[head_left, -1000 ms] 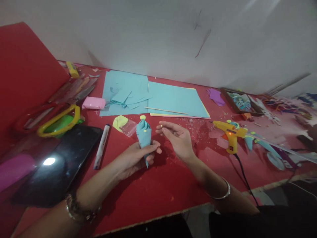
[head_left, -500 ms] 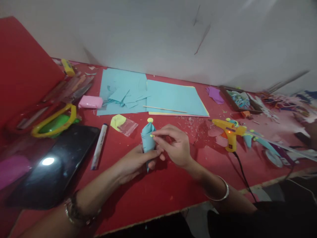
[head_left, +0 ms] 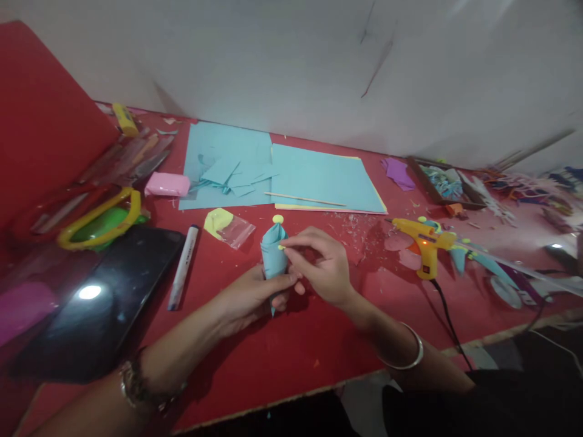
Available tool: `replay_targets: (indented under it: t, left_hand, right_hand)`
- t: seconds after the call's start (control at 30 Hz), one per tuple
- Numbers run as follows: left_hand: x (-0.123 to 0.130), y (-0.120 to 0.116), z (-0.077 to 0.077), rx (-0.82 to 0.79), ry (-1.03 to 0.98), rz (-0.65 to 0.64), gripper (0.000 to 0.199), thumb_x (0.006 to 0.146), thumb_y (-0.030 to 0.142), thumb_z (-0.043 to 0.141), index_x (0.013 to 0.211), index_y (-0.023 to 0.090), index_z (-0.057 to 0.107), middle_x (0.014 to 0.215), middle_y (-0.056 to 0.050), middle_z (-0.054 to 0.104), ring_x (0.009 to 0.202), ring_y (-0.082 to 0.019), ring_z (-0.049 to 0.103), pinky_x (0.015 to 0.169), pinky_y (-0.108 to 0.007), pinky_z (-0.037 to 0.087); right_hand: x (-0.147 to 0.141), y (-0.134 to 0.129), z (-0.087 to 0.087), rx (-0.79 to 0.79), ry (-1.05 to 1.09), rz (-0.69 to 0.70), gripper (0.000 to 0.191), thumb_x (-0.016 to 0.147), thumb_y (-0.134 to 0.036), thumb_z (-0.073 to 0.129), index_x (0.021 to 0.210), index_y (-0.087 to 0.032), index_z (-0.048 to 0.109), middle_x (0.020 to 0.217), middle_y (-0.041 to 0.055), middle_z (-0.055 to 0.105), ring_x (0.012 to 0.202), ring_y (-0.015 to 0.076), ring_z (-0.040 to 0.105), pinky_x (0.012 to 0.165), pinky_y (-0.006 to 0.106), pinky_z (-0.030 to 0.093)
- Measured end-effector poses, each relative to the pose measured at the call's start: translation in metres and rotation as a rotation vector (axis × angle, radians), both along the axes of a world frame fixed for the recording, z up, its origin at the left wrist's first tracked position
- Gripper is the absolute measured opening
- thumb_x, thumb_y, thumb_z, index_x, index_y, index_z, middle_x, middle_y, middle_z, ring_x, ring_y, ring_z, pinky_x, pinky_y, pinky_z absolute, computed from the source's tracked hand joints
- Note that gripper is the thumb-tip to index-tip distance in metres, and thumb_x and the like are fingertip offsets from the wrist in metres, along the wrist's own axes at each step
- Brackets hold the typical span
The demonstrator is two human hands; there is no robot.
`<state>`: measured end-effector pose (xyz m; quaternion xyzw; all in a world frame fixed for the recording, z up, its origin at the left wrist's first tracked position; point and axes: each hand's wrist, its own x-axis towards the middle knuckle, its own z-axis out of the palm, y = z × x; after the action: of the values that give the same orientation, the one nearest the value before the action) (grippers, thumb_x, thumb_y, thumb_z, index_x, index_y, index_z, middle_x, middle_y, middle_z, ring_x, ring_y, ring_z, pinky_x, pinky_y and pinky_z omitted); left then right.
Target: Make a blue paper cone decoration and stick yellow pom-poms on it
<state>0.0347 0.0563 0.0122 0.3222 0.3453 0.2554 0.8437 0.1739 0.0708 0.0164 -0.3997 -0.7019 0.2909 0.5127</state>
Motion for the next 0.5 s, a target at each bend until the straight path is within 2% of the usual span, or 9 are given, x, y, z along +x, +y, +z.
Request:
replay_targets:
  t: [0.3, 0.5]
  left_hand:
    - [0.0014, 0.0, -0.0042, 0.007, -0.03, -0.008, 0.029, 0.066, 0.042, 0.068, 0.067, 0.014, 0.062, 0.039, 0.008, 0.039, 0.042, -0.005, 0.033, 0.045, -0.02, 0.025]
    - [0.0009, 0.0012, -0.0018, 0.021, 0.017, -0.011, 0.031, 0.064, 0.043, 0.069, 0.066, 0.013, 0.061, 0.039, 0.008, 0.038, 0.042, -0.006, 0.032, 0.045, -0.02, 0.023]
  right_hand:
    - [-0.0002, -0.0012, -0.002, -0.074, 0.058, 0.056, 0.014, 0.077, -0.016, 0.057, 0.088, -0.023, 0.063, 0.071, -0.0019, 0.056, 0.063, 0.0091, 0.055, 0.06, 0.025, 0.047]
    - [-0.0013, -0.0009, -0.0019, -0.099, 0.062, 0.035, 0.009, 0.077, -0.017, 0.058, 0.081, -0.022, 0.064, 0.07, -0.0024, 0.057, 0.064, 0.0083, 0.056, 0.061, 0.023, 0.047]
